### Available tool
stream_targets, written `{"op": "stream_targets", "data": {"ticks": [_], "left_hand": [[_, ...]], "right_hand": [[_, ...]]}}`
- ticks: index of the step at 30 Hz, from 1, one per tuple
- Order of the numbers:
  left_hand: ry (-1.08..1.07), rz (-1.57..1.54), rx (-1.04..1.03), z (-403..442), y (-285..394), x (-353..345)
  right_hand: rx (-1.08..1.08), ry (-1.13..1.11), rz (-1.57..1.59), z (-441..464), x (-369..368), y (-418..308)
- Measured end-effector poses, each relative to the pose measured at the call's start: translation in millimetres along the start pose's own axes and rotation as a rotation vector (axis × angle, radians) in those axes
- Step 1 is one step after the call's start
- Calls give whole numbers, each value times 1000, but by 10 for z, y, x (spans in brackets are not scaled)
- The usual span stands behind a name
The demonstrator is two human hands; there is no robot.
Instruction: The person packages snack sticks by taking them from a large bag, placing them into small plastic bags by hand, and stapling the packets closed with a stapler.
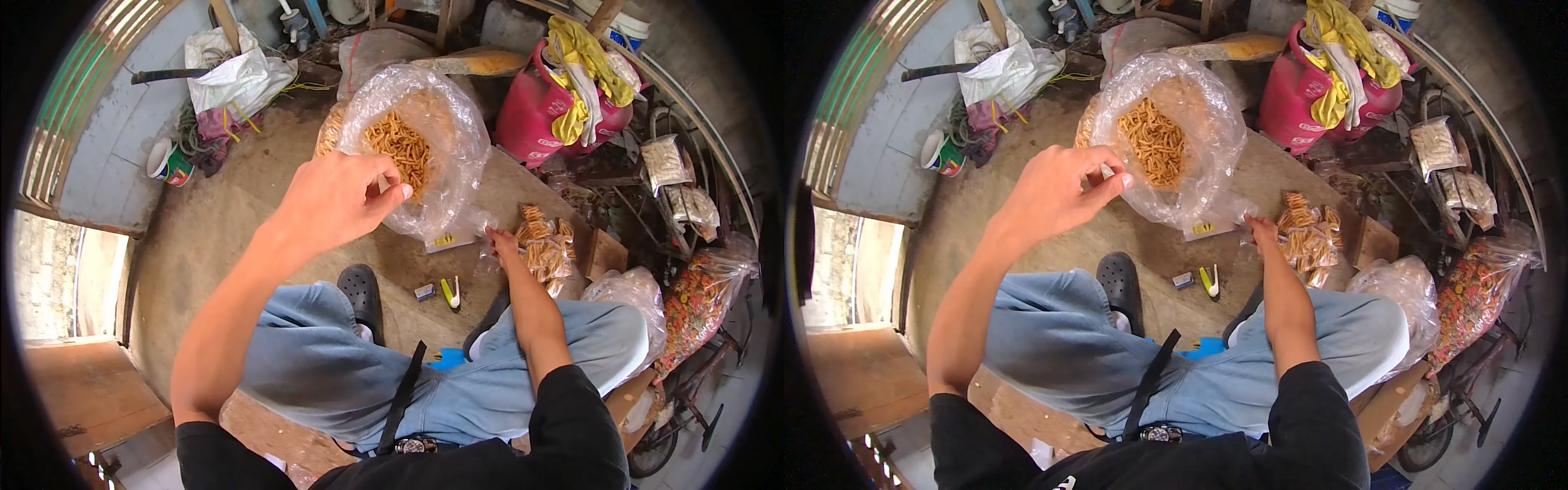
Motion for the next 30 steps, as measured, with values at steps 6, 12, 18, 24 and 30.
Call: {"op": "stream_targets", "data": {"ticks": [6, 12, 18, 24, 30], "left_hand": [[43, 19, -92, 9, -18, -4], [67, -16, -184, 43, -47, -30], [66, -17, -173, 81, 18, -42], [65, -10, -167, 98, 9, -96], [72, -4, -167, 118, -46, -108]], "right_hand": [[225, -71, -272, -48, 200, -5], [221, -131, -333, -99, 289, 28], [184, -189, -108, -250, 120, 32], [228, -157, 226, -487, -68, -108], [221, -165, 225, -618, -84, -399]]}}
Point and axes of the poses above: each hand's wrist, its own z-axis towards the middle knuckle, its own x-axis out of the back of the hand, y = z × x, the point moved 2 cm from there along z, towards the middle knuckle, and after that the axes turned 12 degrees about x, right-handed, at the moved point
